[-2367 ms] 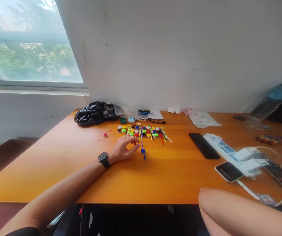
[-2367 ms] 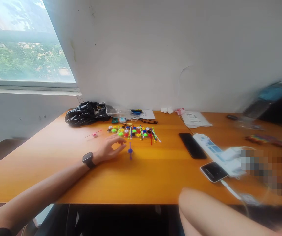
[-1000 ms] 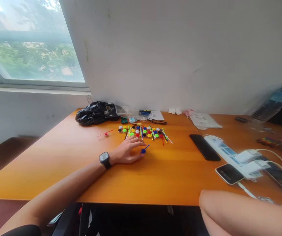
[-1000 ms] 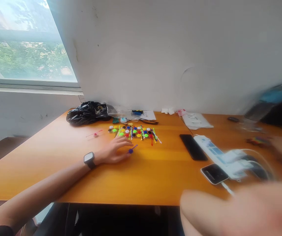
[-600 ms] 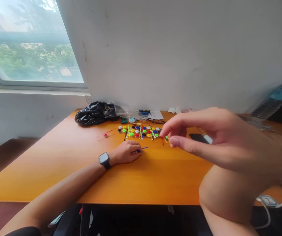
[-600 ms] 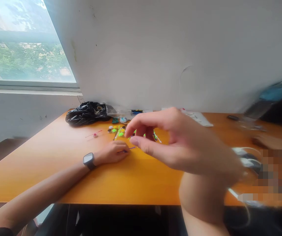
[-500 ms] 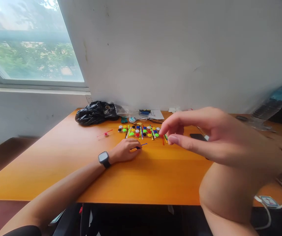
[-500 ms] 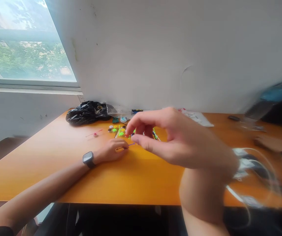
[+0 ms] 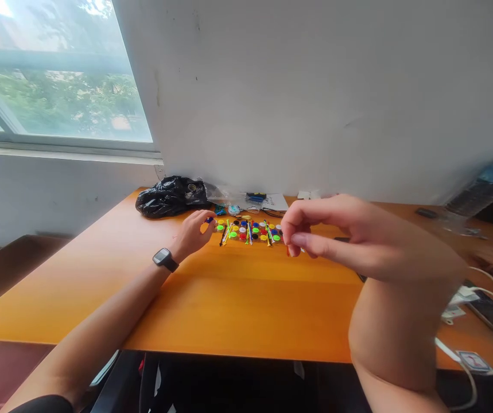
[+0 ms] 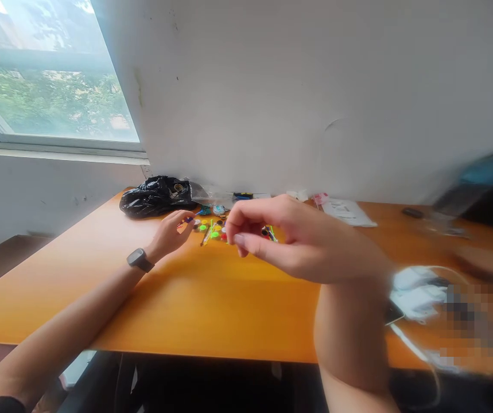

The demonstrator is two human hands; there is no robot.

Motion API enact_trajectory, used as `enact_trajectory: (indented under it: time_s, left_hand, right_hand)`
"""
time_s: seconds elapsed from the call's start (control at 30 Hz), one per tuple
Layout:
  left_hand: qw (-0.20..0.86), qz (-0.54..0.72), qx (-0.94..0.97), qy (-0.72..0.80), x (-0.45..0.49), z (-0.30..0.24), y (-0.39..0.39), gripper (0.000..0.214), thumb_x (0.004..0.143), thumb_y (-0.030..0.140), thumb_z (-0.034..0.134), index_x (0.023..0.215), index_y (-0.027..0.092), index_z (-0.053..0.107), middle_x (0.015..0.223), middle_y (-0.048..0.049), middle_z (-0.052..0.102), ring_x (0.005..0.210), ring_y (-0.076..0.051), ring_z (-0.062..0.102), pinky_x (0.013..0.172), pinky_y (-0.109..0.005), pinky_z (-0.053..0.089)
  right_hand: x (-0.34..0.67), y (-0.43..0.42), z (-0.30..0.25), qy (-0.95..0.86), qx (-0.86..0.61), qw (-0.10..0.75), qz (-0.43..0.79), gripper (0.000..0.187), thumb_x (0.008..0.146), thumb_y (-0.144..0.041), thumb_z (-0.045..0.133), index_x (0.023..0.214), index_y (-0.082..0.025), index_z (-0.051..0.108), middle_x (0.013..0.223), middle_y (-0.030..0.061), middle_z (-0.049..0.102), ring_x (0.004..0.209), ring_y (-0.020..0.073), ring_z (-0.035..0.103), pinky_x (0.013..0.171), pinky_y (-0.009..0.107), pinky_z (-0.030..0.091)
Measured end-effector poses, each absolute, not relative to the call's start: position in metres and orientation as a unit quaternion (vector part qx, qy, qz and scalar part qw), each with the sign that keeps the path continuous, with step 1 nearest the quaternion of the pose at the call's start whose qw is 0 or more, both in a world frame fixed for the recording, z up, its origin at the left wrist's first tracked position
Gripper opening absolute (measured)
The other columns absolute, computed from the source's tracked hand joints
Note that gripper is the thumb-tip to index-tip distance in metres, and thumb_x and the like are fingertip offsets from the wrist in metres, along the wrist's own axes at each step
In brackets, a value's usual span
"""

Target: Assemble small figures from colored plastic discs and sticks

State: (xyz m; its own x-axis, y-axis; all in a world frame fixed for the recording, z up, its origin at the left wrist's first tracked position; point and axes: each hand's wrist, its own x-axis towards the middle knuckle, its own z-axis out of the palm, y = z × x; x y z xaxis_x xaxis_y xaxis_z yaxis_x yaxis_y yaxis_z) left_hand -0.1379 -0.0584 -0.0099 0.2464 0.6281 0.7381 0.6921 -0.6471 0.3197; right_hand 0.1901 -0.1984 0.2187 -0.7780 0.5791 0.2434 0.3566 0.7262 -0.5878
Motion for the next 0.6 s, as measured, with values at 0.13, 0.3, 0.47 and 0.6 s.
enact_trajectory:
  time_s: [0.13,0.3,0.47,0.6]
  left_hand:
    - [0.088,-0.394,-0.785,-0.47,-0.154,-0.011,-0.048,0.012,0.1,0.027,0.059,0.107,0.023,0.068,0.097,-0.0049,0.075,0.09,-0.024,0.067,0.082,-0.037,0.051]
    - [0.102,-0.314,-0.782,-0.528,-0.165,-0.017,-0.041,0.015,0.097,0.03,0.058,0.105,0.024,0.07,0.092,-0.0052,0.076,0.088,-0.027,0.065,0.079,-0.039,0.048]
    - [0.083,-0.255,-0.775,-0.573,-0.167,-0.021,-0.04,0.017,0.097,0.032,0.058,0.108,0.025,0.068,0.095,-0.0047,0.077,0.093,-0.028,0.067,0.079,-0.038,0.046]
    - [0.05,-0.229,-0.761,-0.604,-0.17,-0.022,-0.041,0.013,0.095,0.03,0.057,0.105,0.024,0.064,0.096,-0.0056,0.076,0.09,-0.027,0.068,0.072,-0.036,0.044]
  right_hand:
    - [0.192,-0.197,0.218,-0.901,-0.256,0.212,0.277,0.024,0.109,-0.04,0.069,0.102,-0.017,0.074,0.088,0.0069,0.071,0.076,0.0201,0.064,0.068,0.027,0.05]
    - [0.194,-0.2,0.223,-0.899,-0.246,0.214,0.292,0.029,0.109,-0.045,0.071,0.102,-0.017,0.075,0.087,0.0071,0.071,0.077,0.0203,0.065,0.069,0.027,0.053]
    - [0.195,-0.199,0.223,-0.911,-0.204,0.224,0.28,0.023,0.109,-0.039,0.072,0.099,-0.018,0.072,0.089,0.0061,0.071,0.077,0.0185,0.066,0.071,0.026,0.053]
    - [0.196,-0.194,0.22,-0.923,-0.155,0.225,0.271,0.018,0.112,-0.031,0.068,0.1,-0.018,0.07,0.089,0.0053,0.071,0.078,0.0167,0.065,0.073,0.025,0.052]
